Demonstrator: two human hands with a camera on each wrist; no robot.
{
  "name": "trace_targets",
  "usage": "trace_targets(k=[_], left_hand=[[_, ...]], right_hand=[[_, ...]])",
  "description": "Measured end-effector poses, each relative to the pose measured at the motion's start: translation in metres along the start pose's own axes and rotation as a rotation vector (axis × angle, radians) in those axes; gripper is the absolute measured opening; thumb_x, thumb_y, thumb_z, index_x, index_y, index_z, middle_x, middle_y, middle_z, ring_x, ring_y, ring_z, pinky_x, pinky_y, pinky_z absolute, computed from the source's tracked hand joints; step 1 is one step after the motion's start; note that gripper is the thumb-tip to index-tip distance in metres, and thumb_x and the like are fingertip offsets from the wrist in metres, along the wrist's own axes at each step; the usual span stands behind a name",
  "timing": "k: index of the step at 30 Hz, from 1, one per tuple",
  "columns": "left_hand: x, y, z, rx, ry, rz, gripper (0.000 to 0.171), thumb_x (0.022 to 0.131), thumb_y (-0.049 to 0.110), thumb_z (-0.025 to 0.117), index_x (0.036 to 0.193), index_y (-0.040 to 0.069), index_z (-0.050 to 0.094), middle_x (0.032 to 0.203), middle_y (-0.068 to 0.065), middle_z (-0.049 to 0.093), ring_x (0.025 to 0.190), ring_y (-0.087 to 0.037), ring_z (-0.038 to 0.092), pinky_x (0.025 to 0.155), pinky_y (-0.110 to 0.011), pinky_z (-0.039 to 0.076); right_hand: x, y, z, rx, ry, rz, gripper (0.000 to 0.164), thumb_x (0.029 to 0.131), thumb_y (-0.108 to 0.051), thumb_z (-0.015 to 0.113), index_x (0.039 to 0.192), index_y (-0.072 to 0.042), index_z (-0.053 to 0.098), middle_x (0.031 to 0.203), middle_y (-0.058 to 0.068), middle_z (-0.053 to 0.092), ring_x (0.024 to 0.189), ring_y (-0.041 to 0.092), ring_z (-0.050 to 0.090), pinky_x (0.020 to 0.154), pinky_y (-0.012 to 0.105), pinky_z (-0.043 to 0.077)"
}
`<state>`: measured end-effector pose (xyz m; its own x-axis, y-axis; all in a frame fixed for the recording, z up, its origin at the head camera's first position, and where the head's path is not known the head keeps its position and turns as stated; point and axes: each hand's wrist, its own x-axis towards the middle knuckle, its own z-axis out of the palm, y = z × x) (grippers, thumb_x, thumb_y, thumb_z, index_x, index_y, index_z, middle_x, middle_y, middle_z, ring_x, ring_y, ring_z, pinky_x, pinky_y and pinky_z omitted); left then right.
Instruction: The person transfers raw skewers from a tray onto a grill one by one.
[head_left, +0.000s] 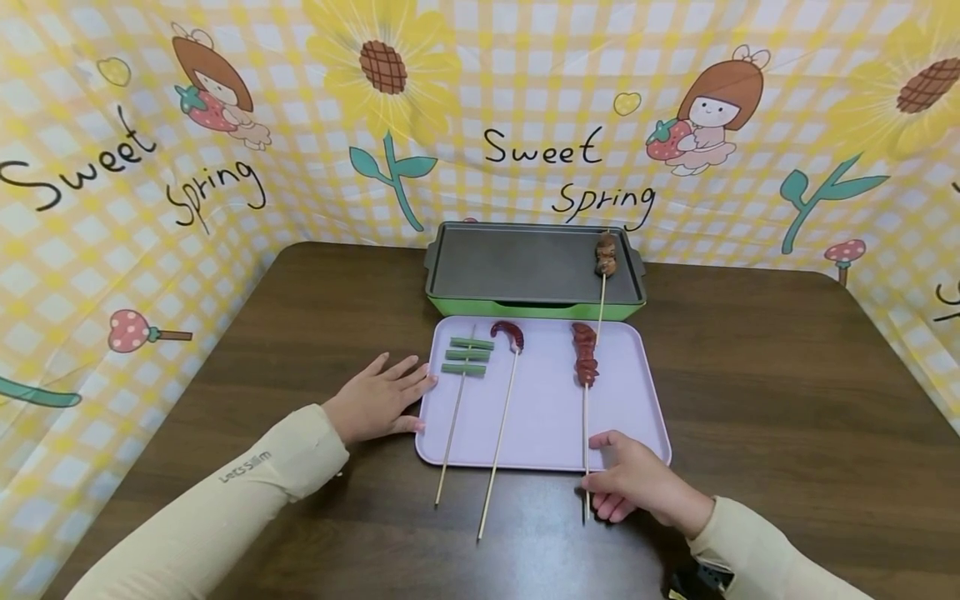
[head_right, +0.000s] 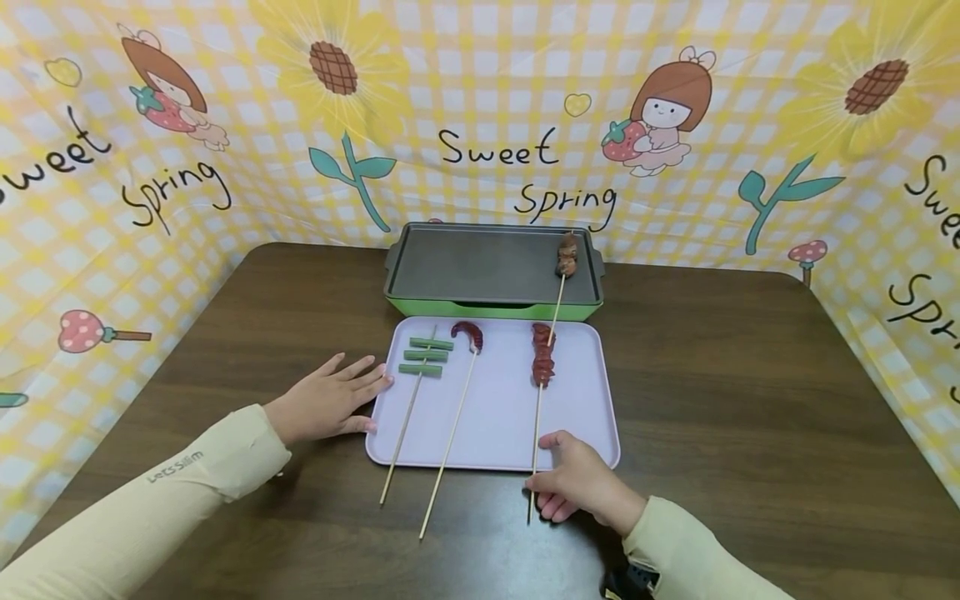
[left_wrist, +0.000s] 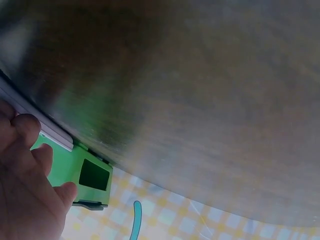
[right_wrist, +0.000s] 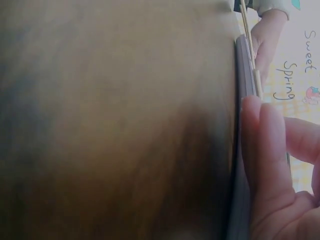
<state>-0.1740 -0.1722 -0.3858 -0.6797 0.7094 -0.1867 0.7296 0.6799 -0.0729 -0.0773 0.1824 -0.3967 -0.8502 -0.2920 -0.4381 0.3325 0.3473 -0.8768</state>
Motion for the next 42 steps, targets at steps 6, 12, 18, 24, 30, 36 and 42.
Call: trace_targets(k=[6,12,18,24,30,36,42], left_hand=[[-0.001,0.001,0.001,0.001,-0.01,-0.007,0.065,0.095,0.047,0.05,0.143,0.003,0.045,0.147,-0.016,0.042,0.138,-0.035,0.032,0.108,-0.058,0.023],[-0.002,0.001,0.0,0.005,-0.002,-0.004,0.064,0.095,0.047,0.05,0.142,0.003,0.045,0.147,-0.016,0.042,0.138,-0.035,0.032,0.108,-0.058,0.023],[0.0,0.001,0.001,0.005,-0.005,-0.008,0.064,0.095,0.047,0.05,0.142,0.003,0.045,0.147,-0.016,0.041,0.138,-0.034,0.032,0.108,-0.058,0.023],[0.0,0.002,0.0,0.005,-0.007,-0.008,0.065,0.095,0.047,0.05,0.143,0.004,0.045,0.147,-0.015,0.041,0.138,-0.034,0.032,0.108,-0.058,0.023],[-0.003,0.001,-0.003,-0.011,0.003,-0.015,0.065,0.095,0.046,0.051,0.142,0.003,0.045,0.147,-0.016,0.041,0.138,-0.035,0.033,0.107,-0.058,0.023],[-0.004,0.001,-0.001,-0.025,0.009,-0.016,0.065,0.095,0.046,0.051,0.142,0.003,0.045,0.146,-0.016,0.042,0.138,-0.035,0.033,0.107,-0.059,0.024],[-0.002,0.001,0.002,0.006,0.006,-0.019,0.067,0.094,0.05,0.049,0.143,0.005,0.045,0.147,-0.014,0.042,0.138,-0.034,0.032,0.108,-0.058,0.022]], right_hand=[[0.0,0.001,0.004,0.032,-0.005,0.004,0.06,0.083,0.001,0.066,0.128,0.014,0.029,0.059,0.006,0.061,0.046,0.011,0.059,0.044,0.026,0.05],[-0.001,0.0,0.007,0.077,0.015,-0.012,0.056,0.08,0.008,0.062,0.126,0.014,0.03,0.063,0.008,0.063,0.049,0.011,0.059,0.047,0.025,0.051],[0.0,0.003,0.006,0.13,0.015,-0.038,0.058,0.078,0.014,0.054,0.129,0.016,0.027,0.07,0.013,0.065,0.06,0.014,0.063,0.055,0.028,0.054],[-0.001,0.004,0.006,0.163,0.024,-0.031,0.056,0.082,0.015,0.053,0.131,0.018,0.026,0.073,0.014,0.066,0.063,0.015,0.063,0.058,0.028,0.055],[-0.005,0.002,0.005,0.159,0.033,-0.011,0.057,0.082,0.015,0.053,0.133,0.017,0.028,0.073,0.013,0.066,0.062,0.015,0.064,0.057,0.027,0.055],[-0.009,0.001,0.001,0.178,-0.009,-0.021,0.057,0.083,0.014,0.053,0.133,0.017,0.027,0.074,0.014,0.067,0.062,0.014,0.064,0.056,0.026,0.055],[-0.011,0.001,0.004,0.219,-0.03,-0.027,0.059,0.082,0.014,0.053,0.134,0.017,0.026,0.073,0.013,0.067,0.061,0.014,0.063,0.056,0.025,0.054]])
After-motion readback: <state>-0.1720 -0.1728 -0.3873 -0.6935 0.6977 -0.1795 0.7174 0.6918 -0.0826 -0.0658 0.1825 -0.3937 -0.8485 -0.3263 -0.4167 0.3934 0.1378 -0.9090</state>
